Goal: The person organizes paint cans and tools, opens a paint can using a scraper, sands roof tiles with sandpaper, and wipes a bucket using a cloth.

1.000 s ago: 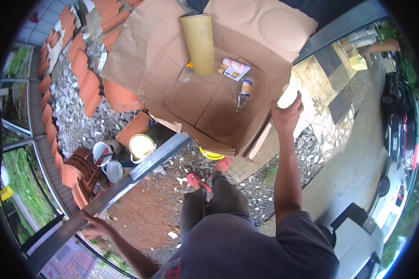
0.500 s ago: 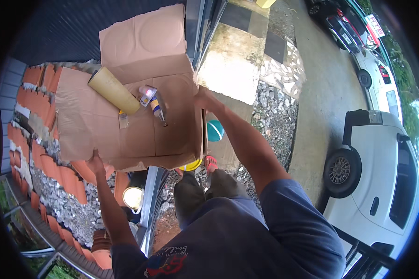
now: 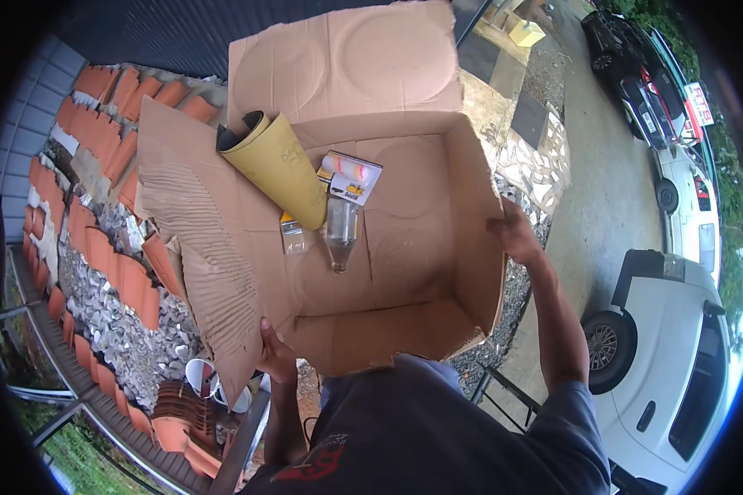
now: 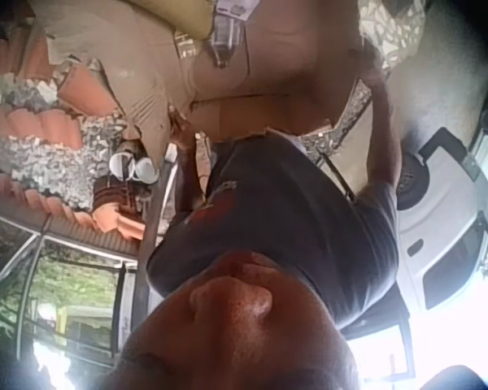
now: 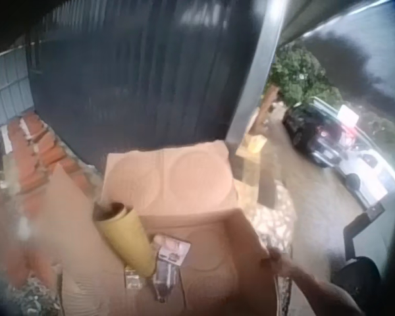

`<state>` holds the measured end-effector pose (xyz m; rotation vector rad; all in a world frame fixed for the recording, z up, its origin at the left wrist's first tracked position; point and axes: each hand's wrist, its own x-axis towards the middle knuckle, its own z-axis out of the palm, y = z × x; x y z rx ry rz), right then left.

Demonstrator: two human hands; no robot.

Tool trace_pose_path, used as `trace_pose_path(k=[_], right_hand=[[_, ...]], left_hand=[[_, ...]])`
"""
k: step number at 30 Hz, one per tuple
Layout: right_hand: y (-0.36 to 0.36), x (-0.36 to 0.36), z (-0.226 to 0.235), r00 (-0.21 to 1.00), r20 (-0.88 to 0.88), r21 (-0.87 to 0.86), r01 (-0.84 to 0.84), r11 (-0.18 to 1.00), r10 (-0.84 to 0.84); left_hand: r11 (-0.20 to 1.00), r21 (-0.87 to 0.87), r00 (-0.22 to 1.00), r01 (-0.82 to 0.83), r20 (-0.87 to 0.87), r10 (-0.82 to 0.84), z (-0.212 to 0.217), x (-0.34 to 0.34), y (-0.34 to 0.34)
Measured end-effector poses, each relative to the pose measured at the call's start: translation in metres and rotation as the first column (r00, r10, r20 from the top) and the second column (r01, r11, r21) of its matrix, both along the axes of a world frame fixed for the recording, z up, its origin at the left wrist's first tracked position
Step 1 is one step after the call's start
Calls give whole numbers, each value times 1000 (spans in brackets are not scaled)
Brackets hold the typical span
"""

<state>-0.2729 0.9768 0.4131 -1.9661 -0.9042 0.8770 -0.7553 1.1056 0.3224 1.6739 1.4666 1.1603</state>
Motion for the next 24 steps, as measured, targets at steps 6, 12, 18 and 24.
trace_pose_path(k=[6,12,18,24], right_hand=[[-142,10,13,997,79,5,18,1000,-18],[-253,-17,67,872,116,-125,488,864,-476],[-347,36,34,674,82,-146,737,660,-734],[-432,155,-101,585,48,-77,810,581,-810]], left_hand=[[956,-24,955,291,-50,-292,27,13,-29],[696,25,649,718,339,-681,27,145,-18],[499,18,464,866,341,-817,-31,323,-61],[415,-107,426,903,342,-838,-142,476,-92]])
